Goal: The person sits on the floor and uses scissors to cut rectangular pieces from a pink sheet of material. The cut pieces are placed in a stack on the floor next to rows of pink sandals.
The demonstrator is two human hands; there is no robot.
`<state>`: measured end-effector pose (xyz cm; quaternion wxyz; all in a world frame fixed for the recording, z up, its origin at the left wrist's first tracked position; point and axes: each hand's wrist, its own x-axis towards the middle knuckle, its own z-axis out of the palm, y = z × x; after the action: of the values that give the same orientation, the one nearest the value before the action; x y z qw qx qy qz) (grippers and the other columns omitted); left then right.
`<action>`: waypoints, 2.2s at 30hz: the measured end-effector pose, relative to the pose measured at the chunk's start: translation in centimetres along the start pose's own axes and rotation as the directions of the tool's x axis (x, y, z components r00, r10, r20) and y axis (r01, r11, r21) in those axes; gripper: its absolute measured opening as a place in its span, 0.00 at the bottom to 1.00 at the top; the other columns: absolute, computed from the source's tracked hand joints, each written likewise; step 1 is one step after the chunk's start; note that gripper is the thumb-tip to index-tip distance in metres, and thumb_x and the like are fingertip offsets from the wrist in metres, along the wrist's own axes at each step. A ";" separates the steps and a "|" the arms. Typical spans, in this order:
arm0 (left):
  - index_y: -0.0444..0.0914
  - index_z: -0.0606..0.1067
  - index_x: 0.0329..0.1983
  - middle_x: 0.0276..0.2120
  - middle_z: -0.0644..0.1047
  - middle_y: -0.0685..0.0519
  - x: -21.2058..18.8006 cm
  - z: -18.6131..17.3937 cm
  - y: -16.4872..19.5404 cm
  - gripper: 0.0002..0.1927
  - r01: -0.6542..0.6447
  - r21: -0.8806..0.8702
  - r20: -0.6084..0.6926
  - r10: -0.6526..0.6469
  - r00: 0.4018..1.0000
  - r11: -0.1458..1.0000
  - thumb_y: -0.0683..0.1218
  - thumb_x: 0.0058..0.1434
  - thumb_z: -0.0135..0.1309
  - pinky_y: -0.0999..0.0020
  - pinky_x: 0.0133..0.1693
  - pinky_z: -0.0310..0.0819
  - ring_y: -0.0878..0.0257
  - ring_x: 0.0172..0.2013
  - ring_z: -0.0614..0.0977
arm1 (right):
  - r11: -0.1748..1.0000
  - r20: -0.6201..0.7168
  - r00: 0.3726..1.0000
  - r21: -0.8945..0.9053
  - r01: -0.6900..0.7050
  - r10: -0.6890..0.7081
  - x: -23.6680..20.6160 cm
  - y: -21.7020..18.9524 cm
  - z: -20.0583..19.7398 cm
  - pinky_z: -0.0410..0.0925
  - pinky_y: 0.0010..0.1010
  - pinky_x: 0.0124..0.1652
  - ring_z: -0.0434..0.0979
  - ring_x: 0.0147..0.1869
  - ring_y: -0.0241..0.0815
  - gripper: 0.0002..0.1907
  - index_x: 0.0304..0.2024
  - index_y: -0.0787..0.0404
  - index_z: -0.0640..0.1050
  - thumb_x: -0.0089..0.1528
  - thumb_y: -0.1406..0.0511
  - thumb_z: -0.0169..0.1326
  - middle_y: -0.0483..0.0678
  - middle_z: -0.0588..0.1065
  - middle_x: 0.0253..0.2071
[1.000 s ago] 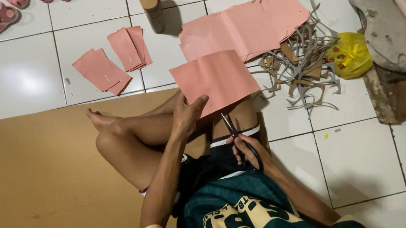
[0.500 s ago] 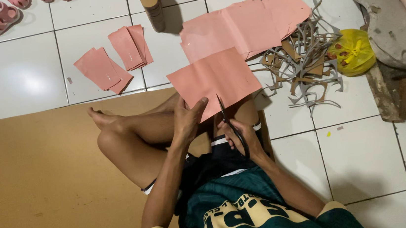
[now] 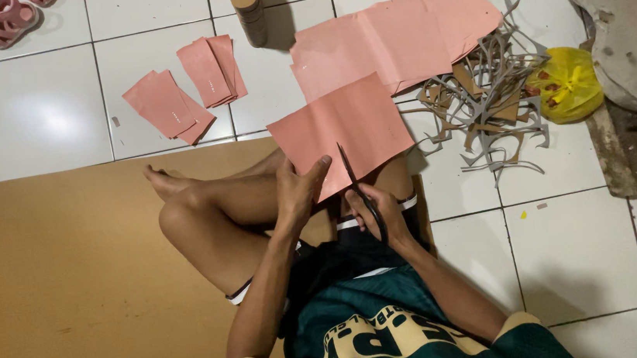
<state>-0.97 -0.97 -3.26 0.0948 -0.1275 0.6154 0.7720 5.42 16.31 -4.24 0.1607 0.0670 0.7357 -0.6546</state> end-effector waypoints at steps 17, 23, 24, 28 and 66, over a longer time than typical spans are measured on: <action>0.30 0.75 0.46 0.31 0.80 0.50 -0.1 -1.3 0.8 0.16 0.034 0.066 -0.008 -0.033 0.999 0.997 0.44 0.59 0.63 0.74 0.28 0.74 0.69 0.27 0.79 | 0.997 0.019 0.999 -0.059 -0.041 0.042 2.5 -1.1 1.2 0.66 0.24 0.21 0.70 0.20 0.30 0.25 0.31 0.62 0.73 0.67 0.48 0.50 0.42 0.70 0.19; 0.30 0.75 0.46 0.31 0.80 0.51 0.0 -2.2 0.5 0.17 0.054 0.068 -0.012 -0.054 0.998 0.996 0.44 0.58 0.64 0.74 0.27 0.72 0.70 0.26 0.78 | 0.996 0.008 0.998 -0.070 -0.055 0.056 3.0 -1.1 1.7 0.63 0.25 0.18 0.67 0.17 0.30 0.26 0.28 0.62 0.73 0.66 0.47 0.51 0.42 0.68 0.16; 0.30 0.75 0.46 0.30 0.80 0.51 0.0 -2.3 0.4 0.18 0.056 0.056 -0.009 -0.055 0.998 0.997 0.44 0.58 0.64 0.74 0.25 0.70 0.70 0.24 0.76 | 0.996 -0.003 0.998 -0.059 -0.071 0.071 3.0 -1.1 1.8 0.61 0.25 0.17 0.65 0.16 0.31 0.26 0.27 0.62 0.73 0.66 0.47 0.52 0.42 0.66 0.15; 0.28 0.75 0.45 0.24 0.75 0.49 0.1 -2.8 0.4 0.18 0.112 0.040 0.008 -0.113 0.994 0.993 0.45 0.60 0.64 0.72 0.20 0.58 0.68 0.19 0.68 | 0.993 -0.011 0.993 -0.019 -0.119 0.119 3.0 -1.3 1.8 0.59 0.26 0.16 0.63 0.15 0.31 0.26 0.27 0.62 0.72 0.63 0.47 0.56 0.40 0.65 0.16; 0.30 0.76 0.44 0.28 0.77 0.50 -1.1 -4.6 1.3 0.18 0.076 0.174 0.101 -0.095 0.990 0.982 0.48 0.59 0.65 0.71 0.25 0.66 0.66 0.24 0.74 | 0.992 0.038 0.992 -0.046 0.119 -0.117 5.4 -2.6 1.9 0.61 0.21 0.19 0.66 0.18 0.26 0.28 0.31 0.63 0.75 0.66 0.45 0.55 0.37 0.65 0.17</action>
<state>0.02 -5.72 -2.65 0.1719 -0.1029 0.6666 0.7179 -0.15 13.51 -3.66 0.1361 0.0080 0.7509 -0.6462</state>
